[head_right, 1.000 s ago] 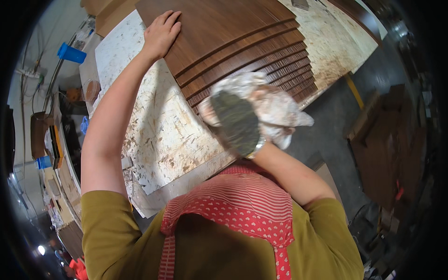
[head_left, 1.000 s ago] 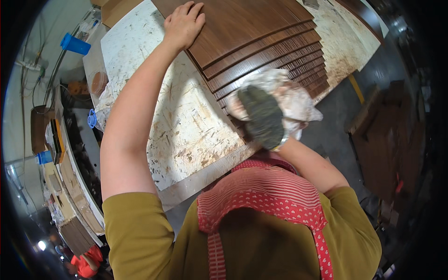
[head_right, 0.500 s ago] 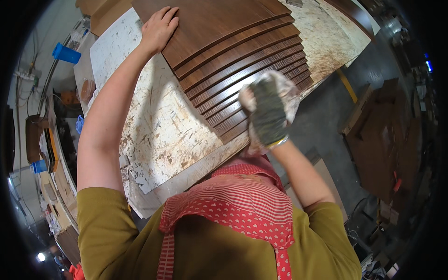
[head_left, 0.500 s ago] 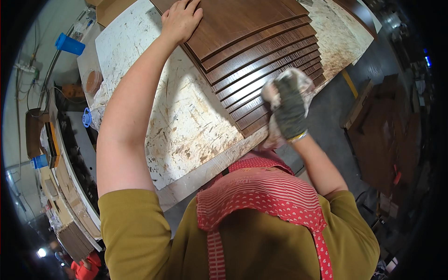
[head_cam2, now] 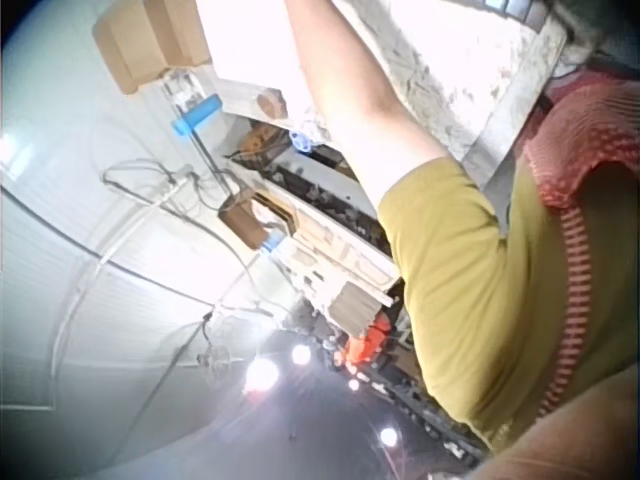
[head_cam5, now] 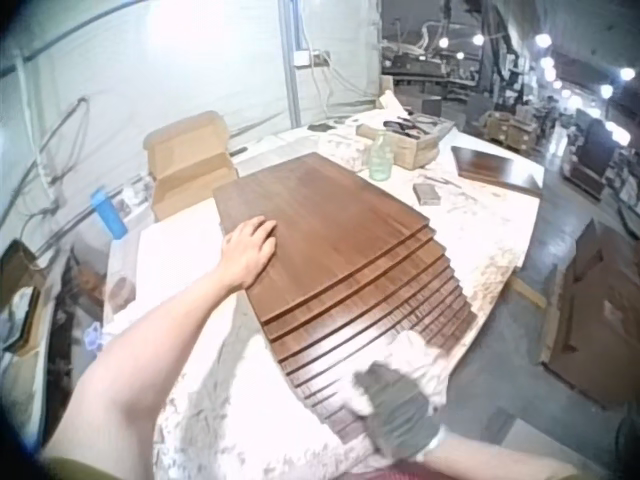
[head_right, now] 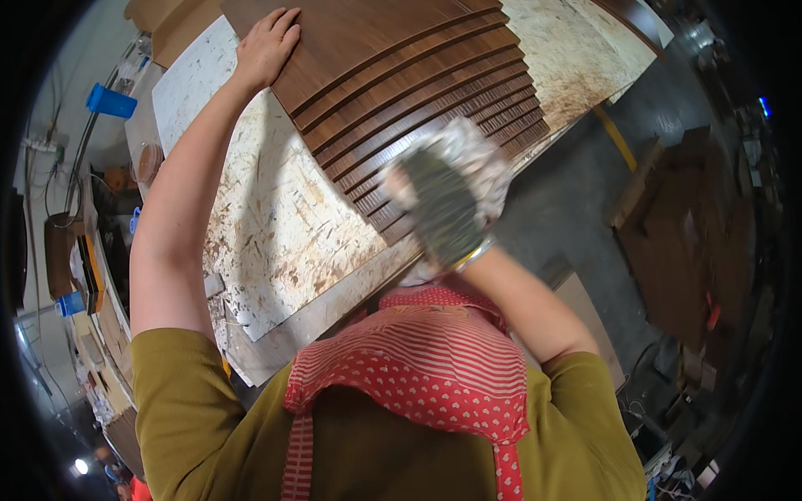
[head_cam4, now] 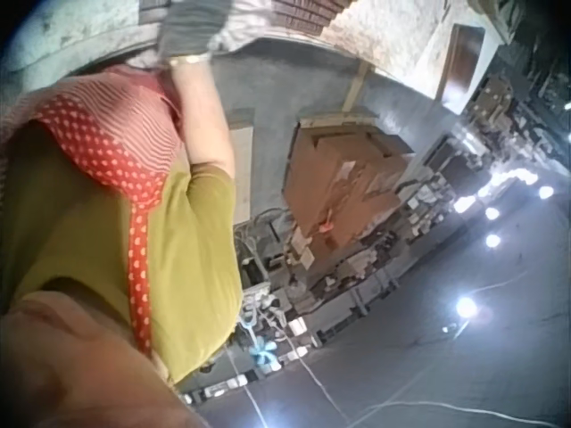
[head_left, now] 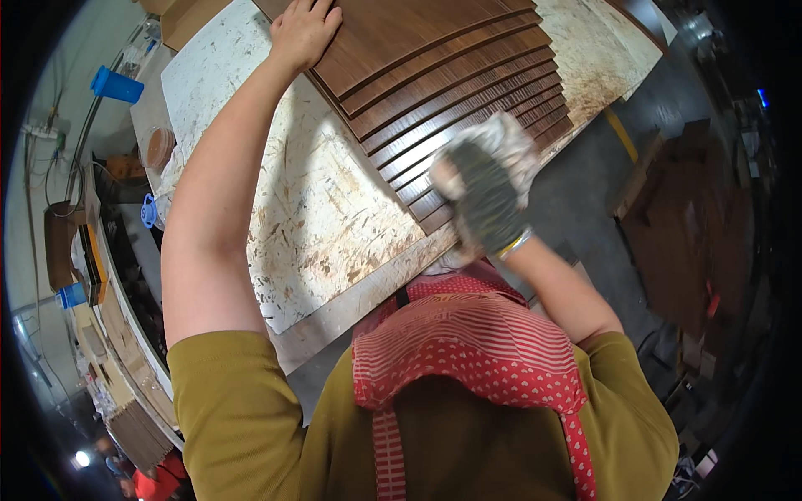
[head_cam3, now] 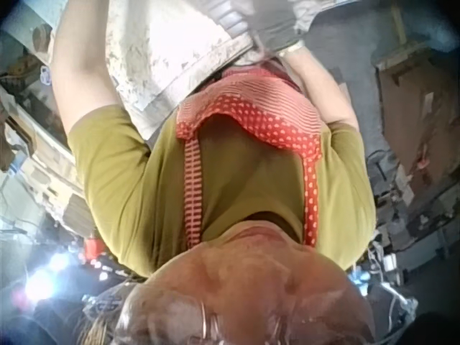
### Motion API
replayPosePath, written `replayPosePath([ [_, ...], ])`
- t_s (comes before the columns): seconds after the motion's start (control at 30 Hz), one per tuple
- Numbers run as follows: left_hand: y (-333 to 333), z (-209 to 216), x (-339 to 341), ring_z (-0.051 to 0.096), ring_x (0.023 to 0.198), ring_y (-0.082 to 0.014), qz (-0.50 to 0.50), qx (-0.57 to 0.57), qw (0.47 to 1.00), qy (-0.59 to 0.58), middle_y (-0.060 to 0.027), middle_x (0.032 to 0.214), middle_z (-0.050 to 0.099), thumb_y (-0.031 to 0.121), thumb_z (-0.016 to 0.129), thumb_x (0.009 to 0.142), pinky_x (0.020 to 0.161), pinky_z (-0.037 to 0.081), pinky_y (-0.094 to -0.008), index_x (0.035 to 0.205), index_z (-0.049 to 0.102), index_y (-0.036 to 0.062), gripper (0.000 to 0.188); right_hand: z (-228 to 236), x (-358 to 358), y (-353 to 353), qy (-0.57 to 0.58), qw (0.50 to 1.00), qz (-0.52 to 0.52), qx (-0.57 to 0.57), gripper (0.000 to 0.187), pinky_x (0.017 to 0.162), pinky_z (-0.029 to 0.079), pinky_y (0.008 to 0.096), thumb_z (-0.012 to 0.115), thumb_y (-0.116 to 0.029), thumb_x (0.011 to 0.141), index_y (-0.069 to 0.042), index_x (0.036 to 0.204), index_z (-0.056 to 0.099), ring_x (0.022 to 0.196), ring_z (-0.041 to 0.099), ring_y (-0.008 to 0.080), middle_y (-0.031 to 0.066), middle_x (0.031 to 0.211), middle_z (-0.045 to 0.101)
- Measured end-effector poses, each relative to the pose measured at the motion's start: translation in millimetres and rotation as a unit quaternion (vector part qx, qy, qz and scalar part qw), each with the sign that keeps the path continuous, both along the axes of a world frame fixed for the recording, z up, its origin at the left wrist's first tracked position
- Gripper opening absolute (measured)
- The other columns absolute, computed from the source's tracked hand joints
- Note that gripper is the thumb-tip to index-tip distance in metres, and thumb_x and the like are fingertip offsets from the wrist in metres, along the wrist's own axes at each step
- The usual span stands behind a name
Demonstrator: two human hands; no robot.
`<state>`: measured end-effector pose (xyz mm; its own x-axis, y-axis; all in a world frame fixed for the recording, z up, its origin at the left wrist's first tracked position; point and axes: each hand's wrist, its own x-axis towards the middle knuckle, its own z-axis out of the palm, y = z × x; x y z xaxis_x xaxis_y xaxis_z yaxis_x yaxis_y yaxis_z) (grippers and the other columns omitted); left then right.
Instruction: The person wipes a stack of wooden boards with a cloth, handling them one at a time and then picking up a small wooden block to apply a substance to the edges.
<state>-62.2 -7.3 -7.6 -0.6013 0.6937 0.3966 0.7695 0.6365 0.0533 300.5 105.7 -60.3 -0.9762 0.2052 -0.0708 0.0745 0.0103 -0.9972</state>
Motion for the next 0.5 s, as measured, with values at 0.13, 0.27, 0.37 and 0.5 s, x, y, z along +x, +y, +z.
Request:
replayPosePath([
  [0.13, 10, 6, 18, 0.038, 0.127, -0.0278, -0.009, 0.022, 0.999, -0.023, -0.0119, 0.136, 0.043, 0.039, 0.043, 0.092, 0.104, 0.03, -0.0463, 0.13, 0.048, 0.013, 0.046, -1, -11, -84, 0.093, 0.86, 0.323, 0.385, 0.029, 0.081, 0.047, 0.0351, 0.052, -0.009, 0.082, -0.006, 0.111, 0.055, 0.096, 0.058, 0.0228, 0.01, 0.106, 0.056],
  [0.27, -2, -3, 16, 0.039, 0.126, -0.0276, 0.008, 0.029, 0.999, -0.013, -0.0122, 0.134, 0.045, 0.035, 0.042, 0.092, 0.102, 0.032, -0.0451, 0.128, 0.049, 0.0115, 0.043, 4, 21, -3, 0.095, 0.948, 0.114, 0.281, 0.025, 0.078, 0.048, 0.0344, 0.053, -0.009, 0.082, -0.006, 0.106, 0.059, 0.091, 0.06, 0.0217, 0.012, 0.104, 0.059],
  [0.37, 1, 4, 16, 0.041, 0.125, -0.0273, 0.001, 0.038, 0.999, 0.003, -0.0118, 0.133, 0.046, 0.034, 0.042, 0.091, 0.102, 0.032, -0.0446, 0.125, 0.051, 0.0109, 0.042, 7, 13, 56, 0.04, 0.954, -0.205, 0.215, 0.026, 0.078, 0.049, 0.0341, 0.049, -0.004, 0.083, -0.002, 0.108, 0.057, 0.085, 0.06, 0.0226, 0.0131, 0.097, 0.061],
  [0.5, 7, 5, 13, 0.041, 0.124, -0.0273, -0.009, 0.042, 0.999, 0.017, -0.0118, 0.132, 0.047, 0.034, 0.042, 0.091, 0.101, 0.033, -0.0444, 0.126, 0.05, 0.011, 0.043, -11, 8, 24, 0.143, 0.882, -0.109, 0.437, 0.032, 0.082, 0.049, 0.0294, 0.043, -0.012, 0.092, -0.002, 0.121, 0.05, 0.096, 0.057, 0.0204, 0.01, 0.106, 0.057],
])
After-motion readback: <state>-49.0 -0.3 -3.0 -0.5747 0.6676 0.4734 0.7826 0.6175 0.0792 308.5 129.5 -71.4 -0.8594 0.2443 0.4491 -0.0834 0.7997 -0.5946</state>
